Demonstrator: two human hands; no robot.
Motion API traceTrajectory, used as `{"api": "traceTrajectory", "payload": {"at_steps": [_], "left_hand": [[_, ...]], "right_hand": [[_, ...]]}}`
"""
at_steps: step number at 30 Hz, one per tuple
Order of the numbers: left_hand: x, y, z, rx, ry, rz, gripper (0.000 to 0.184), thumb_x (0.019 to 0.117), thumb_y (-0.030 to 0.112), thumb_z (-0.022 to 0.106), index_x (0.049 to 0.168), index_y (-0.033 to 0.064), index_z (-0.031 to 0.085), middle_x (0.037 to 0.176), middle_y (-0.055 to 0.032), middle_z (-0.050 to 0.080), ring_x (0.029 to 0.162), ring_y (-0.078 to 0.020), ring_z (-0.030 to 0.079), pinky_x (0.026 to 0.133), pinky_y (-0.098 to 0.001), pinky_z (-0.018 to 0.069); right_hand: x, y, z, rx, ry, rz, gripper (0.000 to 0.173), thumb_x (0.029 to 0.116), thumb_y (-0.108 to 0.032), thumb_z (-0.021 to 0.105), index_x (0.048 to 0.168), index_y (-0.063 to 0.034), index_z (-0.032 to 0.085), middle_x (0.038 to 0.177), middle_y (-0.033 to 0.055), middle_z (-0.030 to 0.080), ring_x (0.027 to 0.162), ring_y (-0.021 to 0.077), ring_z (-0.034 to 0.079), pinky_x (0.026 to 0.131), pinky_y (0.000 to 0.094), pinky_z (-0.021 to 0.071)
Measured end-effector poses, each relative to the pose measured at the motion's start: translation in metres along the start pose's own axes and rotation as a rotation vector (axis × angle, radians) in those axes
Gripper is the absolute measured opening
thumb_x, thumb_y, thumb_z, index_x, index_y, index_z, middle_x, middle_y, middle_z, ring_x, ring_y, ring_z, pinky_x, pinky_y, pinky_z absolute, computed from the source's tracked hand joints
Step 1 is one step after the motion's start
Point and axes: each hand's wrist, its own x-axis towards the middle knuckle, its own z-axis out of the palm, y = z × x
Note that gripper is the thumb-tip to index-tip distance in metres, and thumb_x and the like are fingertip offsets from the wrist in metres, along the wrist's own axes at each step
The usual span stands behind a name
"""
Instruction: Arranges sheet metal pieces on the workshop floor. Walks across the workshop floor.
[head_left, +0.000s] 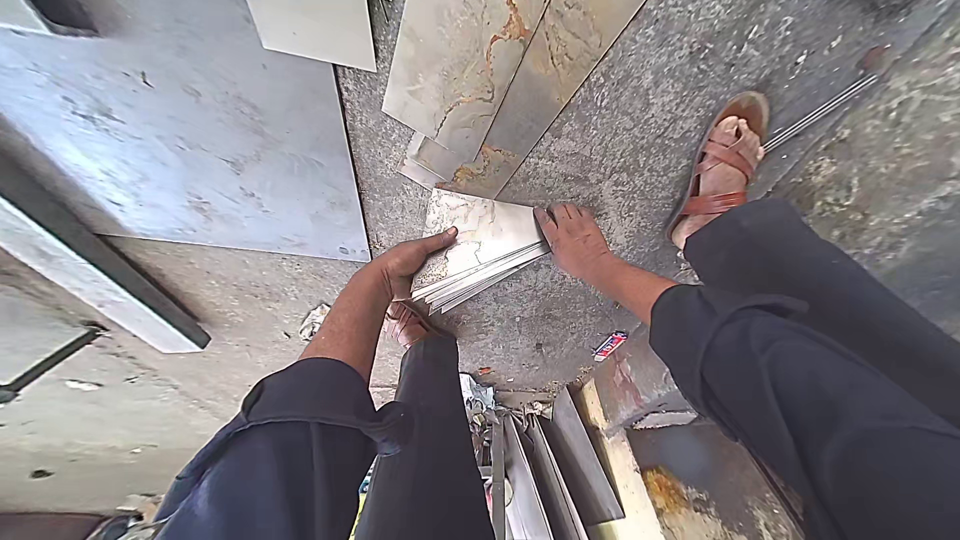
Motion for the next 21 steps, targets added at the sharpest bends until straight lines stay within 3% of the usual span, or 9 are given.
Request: {"api": "traceTrajectory", "payload": {"at_steps": [5,8,11,13,16,17,19,21], "left_hand": [[0.001,0.0,0.007,-0.104,0.159,0.048,0.04,0.0973,0.037,0.067,0.121,0.0045,0.066,0.098,-0.0135,0.074,0.083,-0.0216,0.074,0.072,-0.0391,0.0627],[-0.008,-0.01,0.017,-0.103,0.185,0.111,0.038,0.0974,0.027,0.069,0.126,0.0045,0.059,0.097,-0.0129,0.073,0.081,-0.0195,0.074,0.07,-0.036,0.0628],[-0.024,-0.027,0.036,-0.147,0.199,0.179,0.034,0.0985,0.024,0.069,0.123,0.0027,0.059,0.092,-0.0114,0.073,0.076,-0.018,0.073,0.067,-0.0327,0.062],[-0.041,-0.048,0.048,-0.238,0.169,0.244,0.038,0.0998,0.019,0.068,0.13,0.0007,0.054,0.096,-0.0125,0.074,0.081,-0.0193,0.074,0.072,-0.0341,0.0634],[-0.092,-0.085,0.073,-0.367,0.162,0.328,0.038,0.1008,0.013,0.065,0.133,-0.0019,0.05,0.098,-0.0154,0.074,0.083,-0.0221,0.076,0.073,-0.0372,0.0656],[-0.113,-0.095,0.079,-0.388,0.169,0.353,0.041,0.1007,0.011,0.065,0.136,-0.0021,0.049,0.099,-0.0164,0.074,0.083,-0.0227,0.076,0.074,-0.038,0.0656],[-0.158,-0.121,0.087,-0.384,0.18,0.411,0.044,0.0997,0.01,0.066,0.138,-0.0029,0.048,0.102,-0.0181,0.073,0.086,-0.0243,0.076,0.076,-0.0397,0.0655],[-0.206,-0.147,0.087,-0.321,0.161,0.5,0.049,0.096,0.009,0.069,0.138,-0.0036,0.047,0.104,-0.019,0.074,0.087,-0.0255,0.076,0.077,-0.0409,0.0657]], "right_hand": [[0.009,-0.003,-0.011,-0.023,-0.054,0.024,0.062,0.0908,-0.005,0.068,0.149,-0.0012,0.048,0.131,0.0288,0.058,0.124,0.0465,0.058,0.092,0.0577,0.0529],[0.008,-0.002,-0.022,-0.015,-0.15,0.004,0.048,0.1003,-0.005,0.056,0.148,-0.0001,0.05,0.133,0.0287,0.058,0.126,0.0471,0.056,0.093,0.0593,0.0524],[0.005,0.007,-0.036,-0.041,-0.169,-0.095,0.044,0.1001,-0.004,0.055,0.143,0.001,0.053,0.132,0.0278,0.058,0.126,0.0468,0.056,0.091,0.0591,0.0534],[-0.002,0.012,-0.051,-0.063,-0.146,-0.179,0.054,0.0909,-0.004,0.066,0.143,0.0,0.053,0.132,0.026,0.058,0.126,0.0453,0.056,0.09,0.0588,0.0521],[-0.035,0.003,-0.083,-0.024,-0.099,-0.231,0.075,0.0734,-0.01,0.084,0.142,-0.0011,0.055,0.141,0.0265,0.056,0.133,0.0451,0.053,0.103,0.0624,0.0458],[-0.048,-0.004,-0.101,0.005,-0.145,-0.218,0.078,0.0754,-0.012,0.084,0.145,-0.0017,0.052,0.144,0.028,0.054,0.135,0.0463,0.051,0.108,0.0651,0.0424],[-0.077,-0.023,-0.145,0.03,-0.277,-0.239,0.078,0.082,-0.017,0.08,0.151,-0.0047,0.045,0.138,0.0286,0.057,0.128,0.0473,0.056,0.105,0.0652,0.0438],[-0.118,-0.046,-0.192,0.032,-0.325,-0.309,0.089,0.0822,-0.022,0.08,0.159,-0.0105,0.035,0.137,0.0314,0.055,0.125,0.0508,0.056,0.103,0.067,0.0441]]}}
